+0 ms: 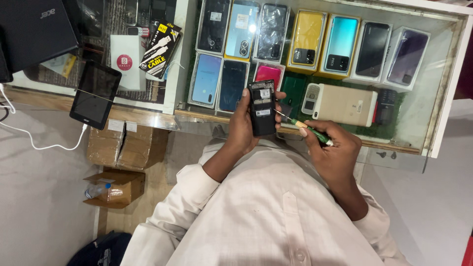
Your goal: The person removes the back cover of a feature phone, then uses a screwdriver to unscrew and remove the battery cover. The person continues to unscrew internal screws and removes the battery, exposing the internal components. The person then reassembles the phone by replacing the battery and securing the back cover.
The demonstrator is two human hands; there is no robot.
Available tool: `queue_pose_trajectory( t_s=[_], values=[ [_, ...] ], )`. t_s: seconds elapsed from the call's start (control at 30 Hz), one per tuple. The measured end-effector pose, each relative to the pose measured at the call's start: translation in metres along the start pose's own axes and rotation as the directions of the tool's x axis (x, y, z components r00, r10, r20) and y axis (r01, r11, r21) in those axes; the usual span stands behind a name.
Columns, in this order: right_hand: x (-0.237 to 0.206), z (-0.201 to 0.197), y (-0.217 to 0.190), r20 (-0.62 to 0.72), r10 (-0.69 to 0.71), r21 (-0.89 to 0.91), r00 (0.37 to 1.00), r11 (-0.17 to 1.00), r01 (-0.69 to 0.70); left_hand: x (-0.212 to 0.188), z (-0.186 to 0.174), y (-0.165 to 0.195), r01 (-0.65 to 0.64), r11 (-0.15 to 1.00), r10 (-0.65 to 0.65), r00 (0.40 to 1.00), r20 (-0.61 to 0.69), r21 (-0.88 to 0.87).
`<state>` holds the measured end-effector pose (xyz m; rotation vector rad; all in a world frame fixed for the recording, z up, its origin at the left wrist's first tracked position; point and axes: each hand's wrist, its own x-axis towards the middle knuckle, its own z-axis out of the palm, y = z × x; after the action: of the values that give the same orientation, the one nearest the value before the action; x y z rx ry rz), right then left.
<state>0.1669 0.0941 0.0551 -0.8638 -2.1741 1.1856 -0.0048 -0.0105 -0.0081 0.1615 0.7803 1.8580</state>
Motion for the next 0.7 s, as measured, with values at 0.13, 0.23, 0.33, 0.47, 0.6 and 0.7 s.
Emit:
queue_pose_trajectory(
  t_s=[0.13, 0.23, 0.33, 0.47, 0.6, 0.7],
  values=[
    [0.002, -0.001, -0.007, -0.015, -0.11, -0.122, 0.994, 0.987, 0.107, -0.001, -0.002, -0.006, -0.064, 0.991, 0.067, 0.998, -0.021, 0.119],
    [0.003, -0.003, -0.011, -0.003, -0.143, -0.159, 0.99, 0.977, 0.141, -0.002, -0.004, -0.009, -0.119, 0.946, 0.128, 0.992, -0.012, 0.301],
    [0.008, 0.001, -0.014, -0.001, -0.175, -0.162, 0.985, 0.972, 0.172, -0.006, -0.004, -0.011, -0.218, 0.853, 0.231, 0.972, 0.032, 0.473],
    [0.012, 0.004, -0.011, 0.085, -0.143, -0.213, 0.986, 0.964, 0.158, -0.008, -0.004, -0.01, -0.276, 0.739, 0.311, 0.949, 0.051, 0.615],
    [0.014, 0.017, -0.001, -0.004, -0.148, -0.181, 0.989, 0.973, 0.145, -0.005, -0.012, -0.012, -0.227, 0.748, 0.294, 0.956, -0.005, 0.624],
    [0.012, 0.023, 0.009, 0.038, -0.095, -0.132, 0.995, 0.986, 0.099, -0.001, -0.02, -0.018, -0.202, 0.749, 0.295, 0.954, -0.046, 0.631]
  ],
)
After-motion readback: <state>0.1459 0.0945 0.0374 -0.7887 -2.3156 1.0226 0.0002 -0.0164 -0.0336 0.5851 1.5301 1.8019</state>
